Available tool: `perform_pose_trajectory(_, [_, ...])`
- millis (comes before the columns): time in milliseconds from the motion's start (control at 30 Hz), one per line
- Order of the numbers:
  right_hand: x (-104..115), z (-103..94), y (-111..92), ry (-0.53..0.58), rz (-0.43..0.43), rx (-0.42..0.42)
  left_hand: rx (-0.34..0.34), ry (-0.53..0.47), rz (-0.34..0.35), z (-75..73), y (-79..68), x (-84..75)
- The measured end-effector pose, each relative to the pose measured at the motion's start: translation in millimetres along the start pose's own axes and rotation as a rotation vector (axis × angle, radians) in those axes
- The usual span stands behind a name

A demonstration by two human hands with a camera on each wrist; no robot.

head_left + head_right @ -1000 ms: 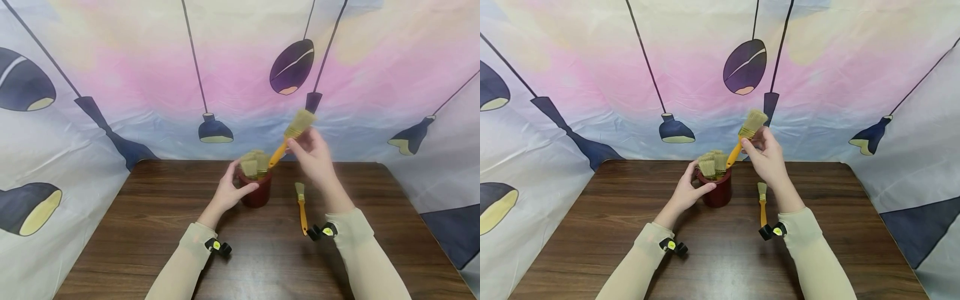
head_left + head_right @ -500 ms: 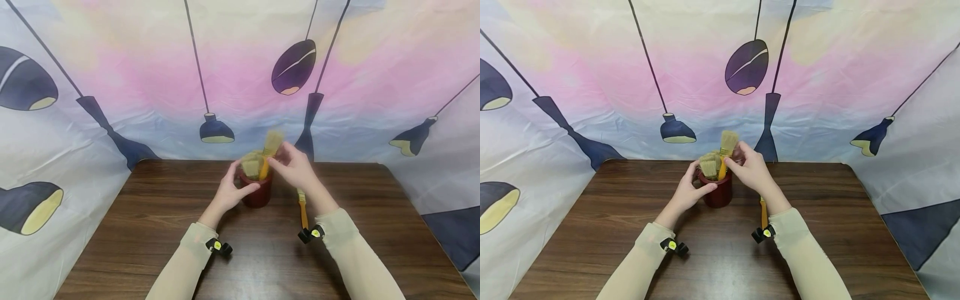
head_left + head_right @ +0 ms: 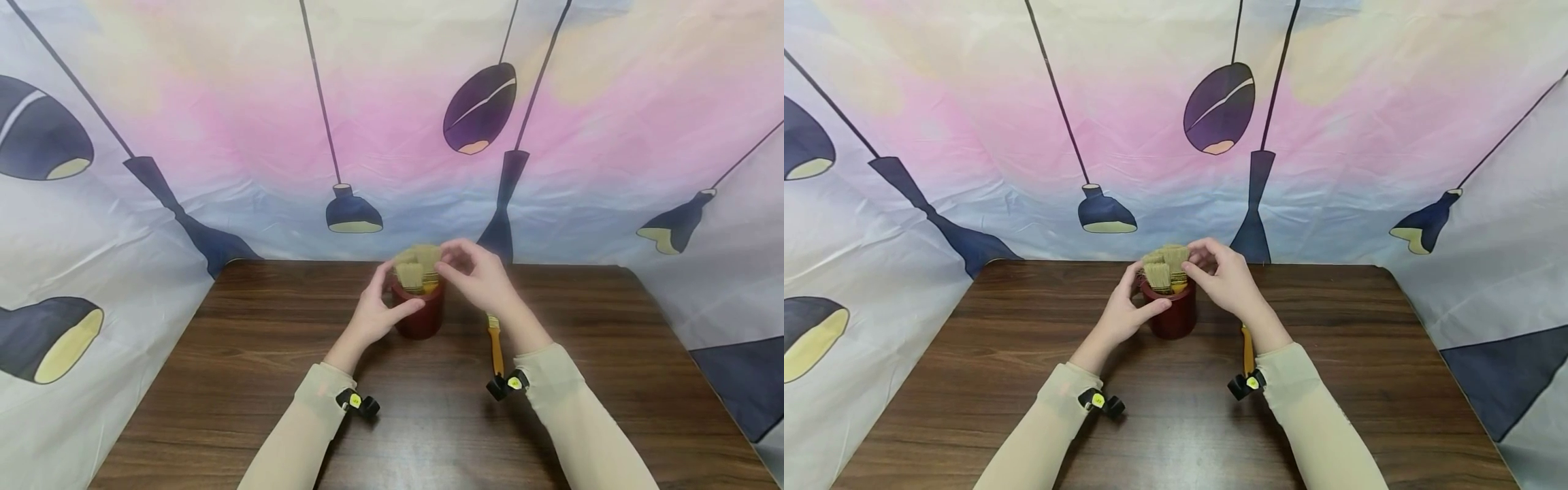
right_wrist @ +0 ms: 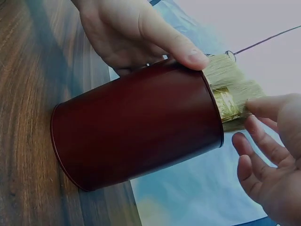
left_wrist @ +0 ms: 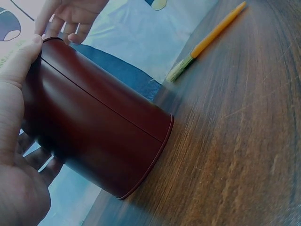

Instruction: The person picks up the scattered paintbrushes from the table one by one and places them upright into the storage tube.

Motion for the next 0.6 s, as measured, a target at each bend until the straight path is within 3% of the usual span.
perform_pose_trajectory(200, [6.5,2.7,0.8,-0.044,-0.034,0.001,0.005,0.005,0.003,0.2,-0.1,0.0])
perform_pose_trajectory(600, [-1.8,5.9,-1.6,-0.129,-0.022,0.032,0.004,0.001,0.013,0.2,0.0,0.9])
Point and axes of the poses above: each hand's wrist, its own y-axis towards the middle knuckle, its own z-axis out of the palm, x = y × z, the point moved 9 cm from there along y, towards the middle knuckle, and after that the axes turned 12 degrees about -y, right-handed, at the moved point
